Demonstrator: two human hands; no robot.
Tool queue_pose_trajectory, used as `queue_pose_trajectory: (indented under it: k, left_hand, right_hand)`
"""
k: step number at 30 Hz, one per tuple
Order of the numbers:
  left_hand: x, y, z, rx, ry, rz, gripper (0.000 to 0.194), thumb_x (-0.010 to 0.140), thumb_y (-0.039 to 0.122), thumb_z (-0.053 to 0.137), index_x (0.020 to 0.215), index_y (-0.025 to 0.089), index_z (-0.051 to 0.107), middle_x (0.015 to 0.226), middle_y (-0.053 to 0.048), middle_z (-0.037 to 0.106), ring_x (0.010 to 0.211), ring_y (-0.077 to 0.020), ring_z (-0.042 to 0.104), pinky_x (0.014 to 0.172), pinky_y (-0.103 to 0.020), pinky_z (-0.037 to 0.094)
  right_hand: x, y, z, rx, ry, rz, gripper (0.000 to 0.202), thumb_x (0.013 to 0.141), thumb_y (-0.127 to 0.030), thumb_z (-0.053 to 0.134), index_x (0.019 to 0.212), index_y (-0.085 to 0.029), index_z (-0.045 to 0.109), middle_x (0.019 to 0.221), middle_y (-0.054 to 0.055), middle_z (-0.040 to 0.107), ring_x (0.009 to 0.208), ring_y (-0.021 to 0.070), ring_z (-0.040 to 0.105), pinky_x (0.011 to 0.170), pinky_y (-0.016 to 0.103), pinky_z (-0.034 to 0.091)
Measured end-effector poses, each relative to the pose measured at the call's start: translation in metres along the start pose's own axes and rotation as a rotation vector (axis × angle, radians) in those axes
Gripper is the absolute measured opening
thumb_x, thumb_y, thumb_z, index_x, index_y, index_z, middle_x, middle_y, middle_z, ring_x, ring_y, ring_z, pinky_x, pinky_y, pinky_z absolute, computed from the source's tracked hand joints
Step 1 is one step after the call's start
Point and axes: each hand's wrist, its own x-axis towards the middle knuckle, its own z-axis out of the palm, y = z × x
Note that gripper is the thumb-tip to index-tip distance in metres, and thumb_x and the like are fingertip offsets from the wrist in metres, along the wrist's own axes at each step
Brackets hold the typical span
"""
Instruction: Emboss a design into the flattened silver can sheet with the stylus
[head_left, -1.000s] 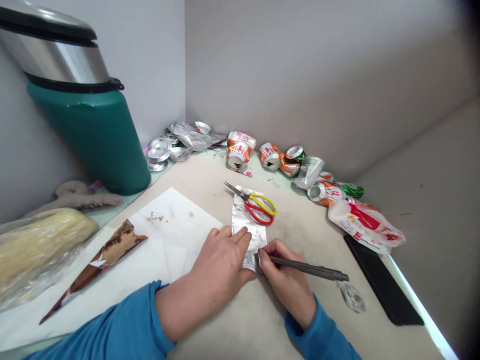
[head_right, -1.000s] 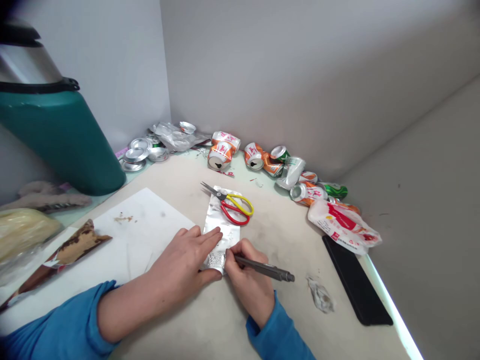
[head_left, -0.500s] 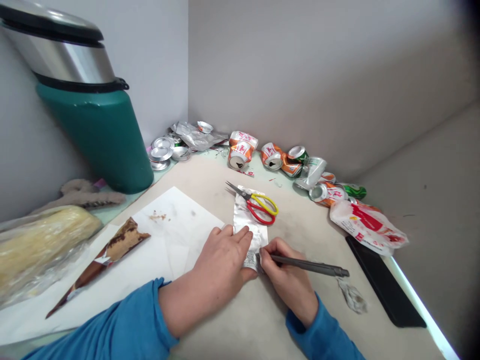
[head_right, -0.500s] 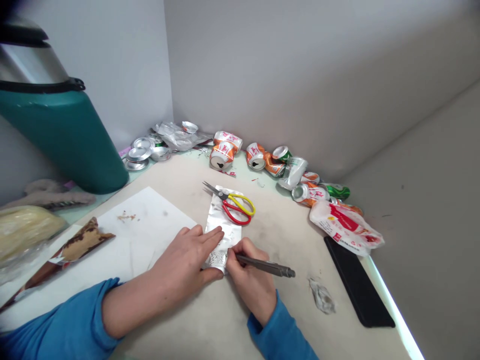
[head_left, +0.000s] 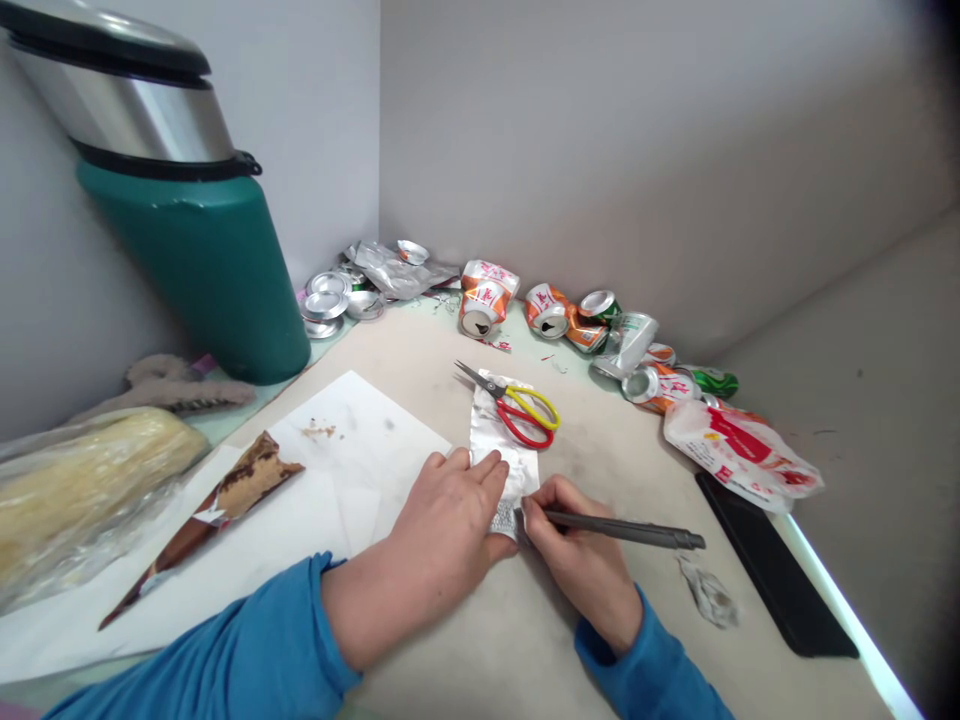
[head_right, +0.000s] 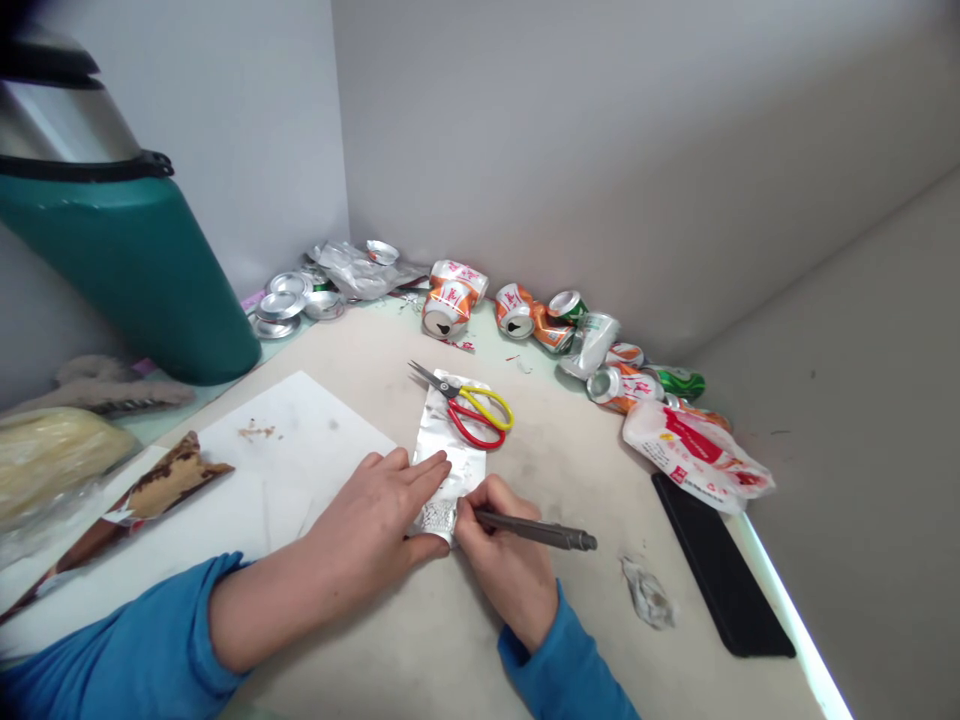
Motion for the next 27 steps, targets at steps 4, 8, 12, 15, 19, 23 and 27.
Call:
queue_pose_trajectory:
  k: [4,8,12,15,19,23,27]
  left_hand:
    - [0.0003,-0.0004,0.0004,-0.003,0.000,0.001,0.049,0.075,0.038,0.068,0.116,0.017,0.053,0.120,-0.006,0.062,0.094,-0.0279,0.051,0.077,-0.040,0.039]
    - [0.0005,-0.0012,0.0006,-0.002,0.003,0.004,0.050,0.074,0.037,0.069,0.117,0.018,0.053,0.118,-0.006,0.062,0.093,-0.0277,0.052,0.076,-0.040,0.039]
    - [-0.0001,-0.0014,0.0013,0.001,0.008,0.004,0.053,0.074,0.037,0.069,0.119,0.017,0.051,0.121,-0.007,0.061,0.095,-0.0281,0.052,0.077,-0.040,0.039]
    - [-0.0007,-0.0011,0.0016,-0.001,0.005,0.002,0.054,0.073,0.037,0.069,0.120,0.018,0.051,0.122,-0.007,0.060,0.095,-0.0282,0.052,0.078,-0.041,0.039]
    - [-0.0008,-0.0006,0.0014,-0.005,-0.001,0.001,0.053,0.073,0.036,0.069,0.119,0.017,0.051,0.120,-0.007,0.062,0.094,-0.0279,0.052,0.078,-0.040,0.039]
    - [0.0000,-0.0007,0.0003,-0.003,-0.003,0.002,0.051,0.074,0.036,0.069,0.118,0.017,0.051,0.121,-0.006,0.061,0.094,-0.0279,0.052,0.078,-0.041,0.039]
    - [-0.0003,-0.0009,-0.0003,-0.002,0.001,0.003,0.049,0.075,0.036,0.068,0.117,0.018,0.052,0.120,-0.006,0.062,0.094,-0.0276,0.051,0.077,-0.040,0.039]
  right_hand:
    - [0.0005,0.0005,0.0015,-0.002,-0.005,-0.021,0.020,0.079,-0.025,0.054,0.061,-0.019,0.046,0.052,-0.006,0.046,0.049,0.0097,0.041,0.047,0.022,0.031]
    - [0.0008,0.0000,0.0023,-0.009,-0.008,-0.022,0.019,0.079,-0.025,0.054,0.062,-0.019,0.047,0.052,-0.005,0.047,0.050,0.0098,0.041,0.048,0.021,0.033]
    - [-0.0001,0.0003,0.0005,0.017,0.032,-0.003,0.021,0.080,-0.026,0.053,0.061,-0.020,0.046,0.051,-0.006,0.046,0.050,0.0100,0.041,0.047,0.021,0.033]
    - [-0.0012,0.0009,-0.0002,0.010,0.037,0.000,0.021,0.080,-0.026,0.053,0.061,-0.020,0.046,0.051,-0.006,0.046,0.049,0.0101,0.042,0.048,0.022,0.034]
    - [-0.0020,0.0007,0.0009,-0.008,0.027,-0.002,0.021,0.080,-0.025,0.053,0.061,-0.019,0.047,0.051,-0.005,0.048,0.049,0.0100,0.043,0.048,0.022,0.034]
    - [-0.0018,0.0003,0.0019,-0.021,0.025,-0.017,0.021,0.080,-0.025,0.053,0.061,-0.019,0.047,0.051,-0.005,0.048,0.049,0.0100,0.043,0.048,0.022,0.034]
    - [-0.0011,-0.0003,0.0021,-0.014,0.012,-0.031,0.020,0.080,-0.024,0.054,0.061,-0.019,0.047,0.052,-0.005,0.048,0.050,0.0098,0.042,0.048,0.021,0.034]
